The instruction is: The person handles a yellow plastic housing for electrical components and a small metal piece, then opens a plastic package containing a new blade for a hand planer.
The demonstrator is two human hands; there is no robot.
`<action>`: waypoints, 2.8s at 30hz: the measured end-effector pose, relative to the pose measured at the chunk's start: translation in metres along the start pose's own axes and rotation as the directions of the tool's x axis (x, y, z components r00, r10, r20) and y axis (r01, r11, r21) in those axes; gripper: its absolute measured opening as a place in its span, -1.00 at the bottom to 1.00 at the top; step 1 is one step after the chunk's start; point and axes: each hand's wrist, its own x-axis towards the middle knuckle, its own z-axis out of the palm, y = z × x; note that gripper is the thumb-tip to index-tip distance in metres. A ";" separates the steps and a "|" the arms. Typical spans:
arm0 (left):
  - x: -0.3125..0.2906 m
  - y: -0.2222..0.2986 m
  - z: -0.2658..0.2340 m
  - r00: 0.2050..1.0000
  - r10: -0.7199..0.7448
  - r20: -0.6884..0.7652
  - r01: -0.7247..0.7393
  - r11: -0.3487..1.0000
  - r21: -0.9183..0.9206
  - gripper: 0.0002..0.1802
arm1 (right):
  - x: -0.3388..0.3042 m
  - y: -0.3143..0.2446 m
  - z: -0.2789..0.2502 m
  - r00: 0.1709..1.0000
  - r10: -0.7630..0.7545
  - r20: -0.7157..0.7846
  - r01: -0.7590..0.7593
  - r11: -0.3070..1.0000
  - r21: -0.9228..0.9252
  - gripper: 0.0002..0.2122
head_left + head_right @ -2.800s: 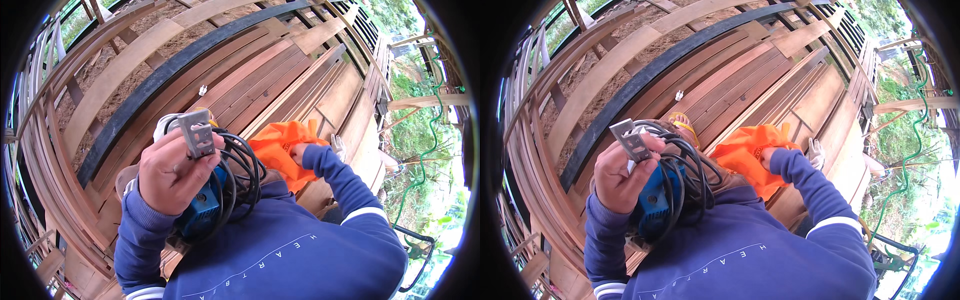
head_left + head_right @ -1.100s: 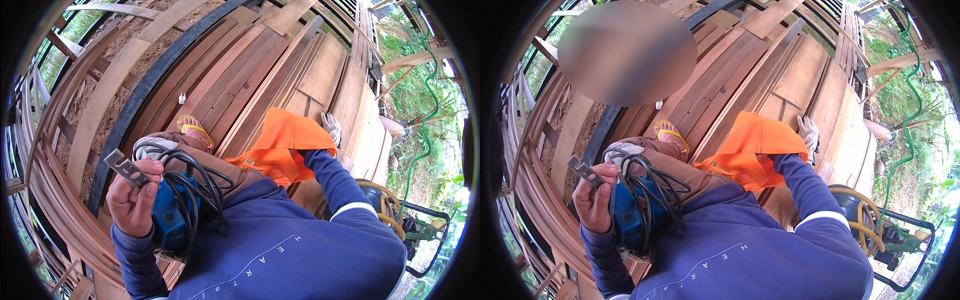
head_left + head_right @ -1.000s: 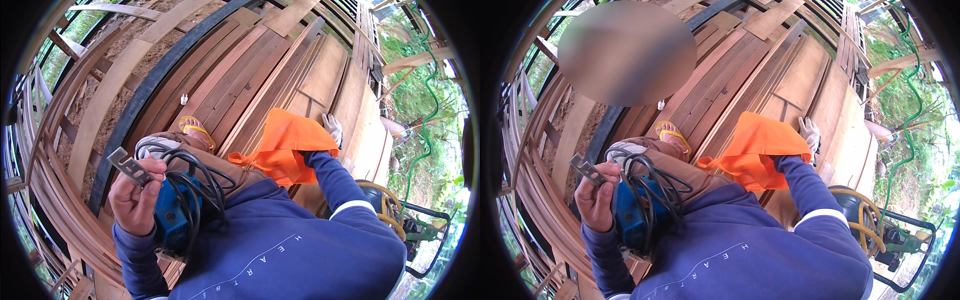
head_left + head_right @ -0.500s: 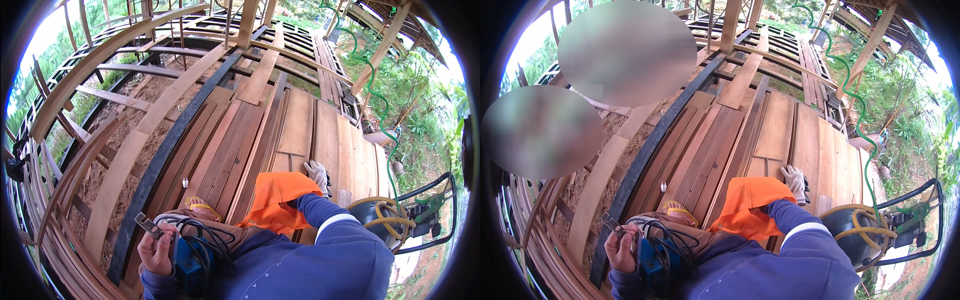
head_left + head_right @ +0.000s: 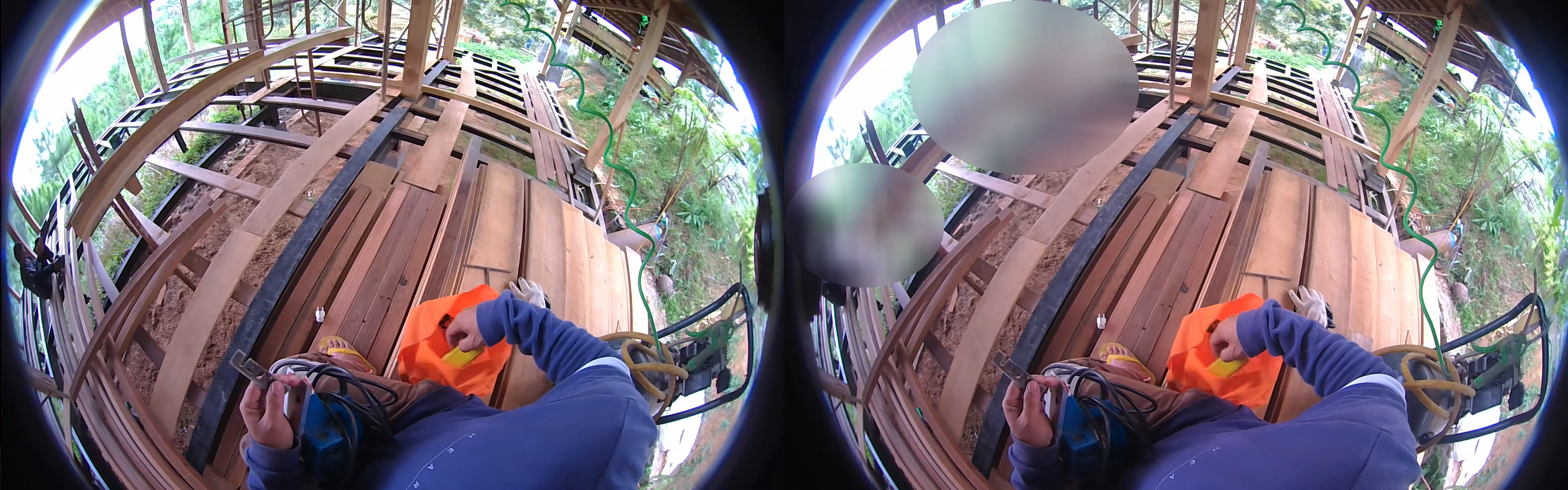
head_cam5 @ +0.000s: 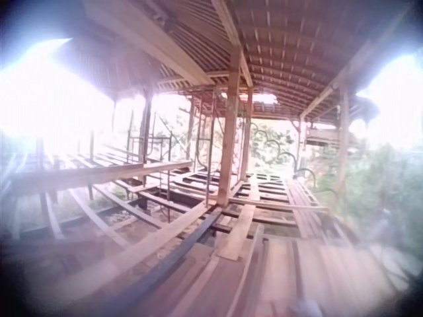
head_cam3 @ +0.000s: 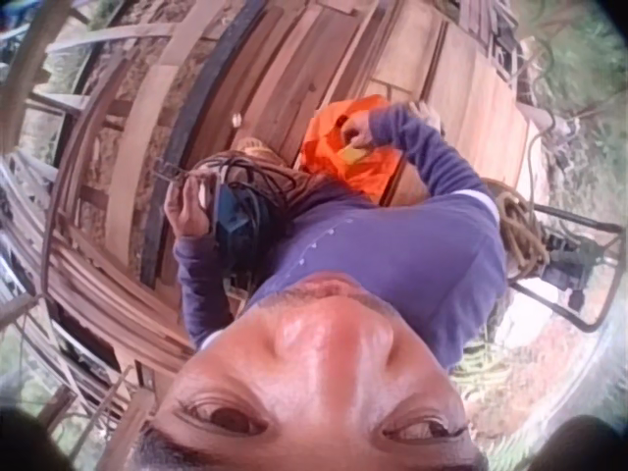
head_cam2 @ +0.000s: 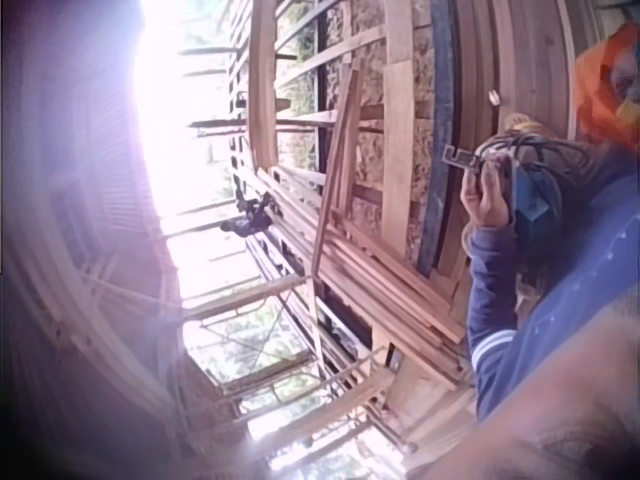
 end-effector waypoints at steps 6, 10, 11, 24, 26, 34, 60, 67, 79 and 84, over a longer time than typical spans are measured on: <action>0.000 -0.011 -0.005 0.996 0.021 -0.081 -0.027 0.997 -0.071 -0.78 | 0.008 -0.040 -0.039 0.759 -0.507 -0.409 0.645 0.497 0.580 -0.61; -0.001 -0.010 -0.007 0.993 -0.022 -0.112 0.020 1.000 -0.015 -0.80 | 0.036 -0.082 -0.034 0.729 -0.398 -0.556 0.675 0.287 0.680 -0.55; -0.001 -0.010 -0.006 0.993 -0.022 -0.117 0.022 1.000 0.002 -0.80 | 0.048 -0.099 -0.029 0.753 -0.349 -0.557 0.639 0.189 0.746 -0.51; -0.001 -0.007 -0.011 0.983 0.014 -0.181 -0.004 0.998 0.057 -0.82 | 0.094 -0.206 -0.020 0.534 -0.433 -0.726 0.843 0.343 0.415 -0.57; -0.002 -0.004 -0.010 0.986 0.003 -0.167 0.018 0.992 0.125 -0.83 | 0.079 -0.212 -0.023 0.476 -0.440 -0.762 0.877 0.305 0.371 -0.59; 0.001 -0.001 -0.002 0.974 0.210 0.084 -0.222 0.821 0.525 -0.77 | 0.076 -0.224 -0.015 0.425 -0.462 -0.778 0.877 0.422 0.229 -0.77; 0.008 -0.003 -0.025 0.955 -0.248 -0.162 0.081 0.744 -0.664 -0.66 | 0.094 -0.241 -0.019 0.742 -0.492 -0.455 0.622 0.253 0.741 -0.60; 0.004 0.001 -0.024 0.960 -0.208 -0.188 0.082 0.850 -0.520 -0.73 | 0.089 -0.251 -0.018 0.795 -0.432 -0.426 0.577 0.320 0.752 -0.69; 0.002 -0.006 -0.029 0.978 -0.197 0.074 0.205 0.811 -0.547 -0.43 | 0.080 -0.250 -0.043 0.212 -0.787 -0.579 0.887 0.404 -0.224 -0.76; 0.002 -0.010 -0.035 0.976 -0.179 0.127 0.219 0.833 -0.509 -0.60 | 0.083 -0.260 -0.047 0.096 -0.813 -0.574 0.830 0.383 -0.404 -0.66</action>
